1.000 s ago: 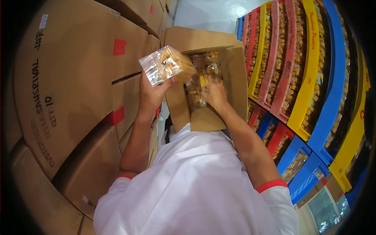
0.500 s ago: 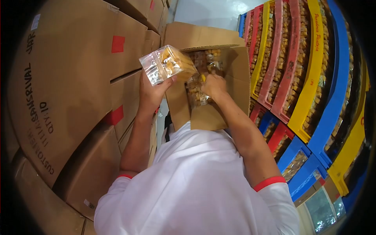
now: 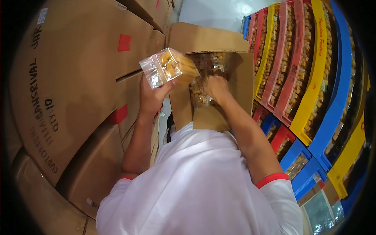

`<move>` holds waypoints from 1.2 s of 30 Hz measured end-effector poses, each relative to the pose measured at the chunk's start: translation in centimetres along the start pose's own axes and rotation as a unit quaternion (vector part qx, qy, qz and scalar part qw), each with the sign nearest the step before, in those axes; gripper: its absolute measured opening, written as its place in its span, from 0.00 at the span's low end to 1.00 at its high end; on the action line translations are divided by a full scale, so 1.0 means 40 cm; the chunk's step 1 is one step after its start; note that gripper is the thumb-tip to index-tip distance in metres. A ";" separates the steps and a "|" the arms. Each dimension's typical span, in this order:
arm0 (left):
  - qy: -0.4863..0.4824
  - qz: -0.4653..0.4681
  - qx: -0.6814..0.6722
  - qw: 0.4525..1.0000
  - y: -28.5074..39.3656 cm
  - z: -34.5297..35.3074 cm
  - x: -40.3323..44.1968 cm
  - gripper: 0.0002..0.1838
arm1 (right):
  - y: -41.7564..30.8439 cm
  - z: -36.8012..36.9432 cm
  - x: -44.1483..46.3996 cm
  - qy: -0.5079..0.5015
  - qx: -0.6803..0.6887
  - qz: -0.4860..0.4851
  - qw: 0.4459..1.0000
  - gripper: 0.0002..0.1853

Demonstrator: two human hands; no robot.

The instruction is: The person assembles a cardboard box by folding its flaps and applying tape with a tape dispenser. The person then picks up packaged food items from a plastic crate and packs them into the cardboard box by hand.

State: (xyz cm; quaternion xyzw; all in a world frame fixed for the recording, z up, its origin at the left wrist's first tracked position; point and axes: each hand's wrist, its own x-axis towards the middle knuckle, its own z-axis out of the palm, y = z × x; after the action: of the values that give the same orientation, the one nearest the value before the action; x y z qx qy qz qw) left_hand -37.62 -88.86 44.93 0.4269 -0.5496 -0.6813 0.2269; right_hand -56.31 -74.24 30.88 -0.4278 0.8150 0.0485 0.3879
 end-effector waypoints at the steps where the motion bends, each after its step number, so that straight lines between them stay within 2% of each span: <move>1: 0.000 -0.006 -0.023 1.000 0.002 0.003 -0.007 0.30 | 0.003 0.010 -0.010 0.016 0.001 -0.003 1.000 0.21; 5: -0.006 0.011 -0.027 1.000 -0.005 0.005 -0.008 0.33 | 0.010 0.011 -0.010 0.028 0.006 -0.015 0.999 0.19; 7: -0.001 -0.004 -0.044 0.999 0.008 0.014 -0.011 0.33 | 0.003 -0.015 -0.001 -0.002 -0.007 -0.048 0.999 0.19; 8: 0.008 -0.020 -0.061 0.998 0.012 0.018 -0.010 0.33 | 0.001 -0.031 0.011 0.000 -0.006 -0.046 0.999 0.19; 10: 0.003 -0.015 -0.055 0.998 0.006 0.011 -0.005 0.33 | -0.010 -0.064 0.036 -0.085 -0.023 -0.031 0.996 0.20; 14: 0.002 0.020 -0.021 1.000 -0.012 0.009 0.008 0.33 | -0.014 -0.043 0.055 -0.051 -0.019 -0.010 0.998 0.18; 20: -0.012 0.036 -0.010 0.999 -0.011 0.022 0.011 0.32 | -0.028 -0.049 0.096 -0.124 -0.017 0.025 0.992 0.22; 22: -0.013 0.021 0.008 1.000 -0.010 0.016 0.003 0.31 | -0.049 -0.007 0.114 -0.144 -0.088 0.011 0.986 0.24; 23: -0.013 0.010 0.024 1.000 -0.006 0.010 0.001 0.31 | -0.049 0.002 0.126 -0.144 -0.085 0.007 0.986 0.24; 26: 0.009 -0.020 -0.011 1.000 0.015 -0.004 -0.021 0.32 | -0.027 0.020 0.136 -0.169 0.032 0.086 0.981 0.25; 28: 0.016 -0.001 -0.026 1.000 0.019 -0.012 -0.028 0.33 | -0.021 -0.012 0.098 -0.054 -0.018 0.020 0.998 0.25; 32: 0.016 0.009 -0.051 0.999 0.017 -0.028 -0.045 0.36 | -0.019 -0.061 0.066 -0.111 0.021 0.029 0.993 0.26; 35: 0.013 0.017 -0.059 0.998 0.025 -0.011 -0.036 0.35 | -0.013 -0.034 0.113 -0.085 0.008 0.007 0.996 0.28; 36: 0.009 0.008 -0.072 0.997 0.028 -0.004 -0.036 0.35 | -0.012 -0.034 0.130 -0.075 0.031 0.025 0.996 0.29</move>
State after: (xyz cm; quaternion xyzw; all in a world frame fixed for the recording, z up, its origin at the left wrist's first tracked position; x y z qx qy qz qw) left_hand -36.88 -88.16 46.48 0.4115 -0.5008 -0.7129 0.2675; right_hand -58.49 -78.53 28.42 -0.3899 0.7954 0.0647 0.4595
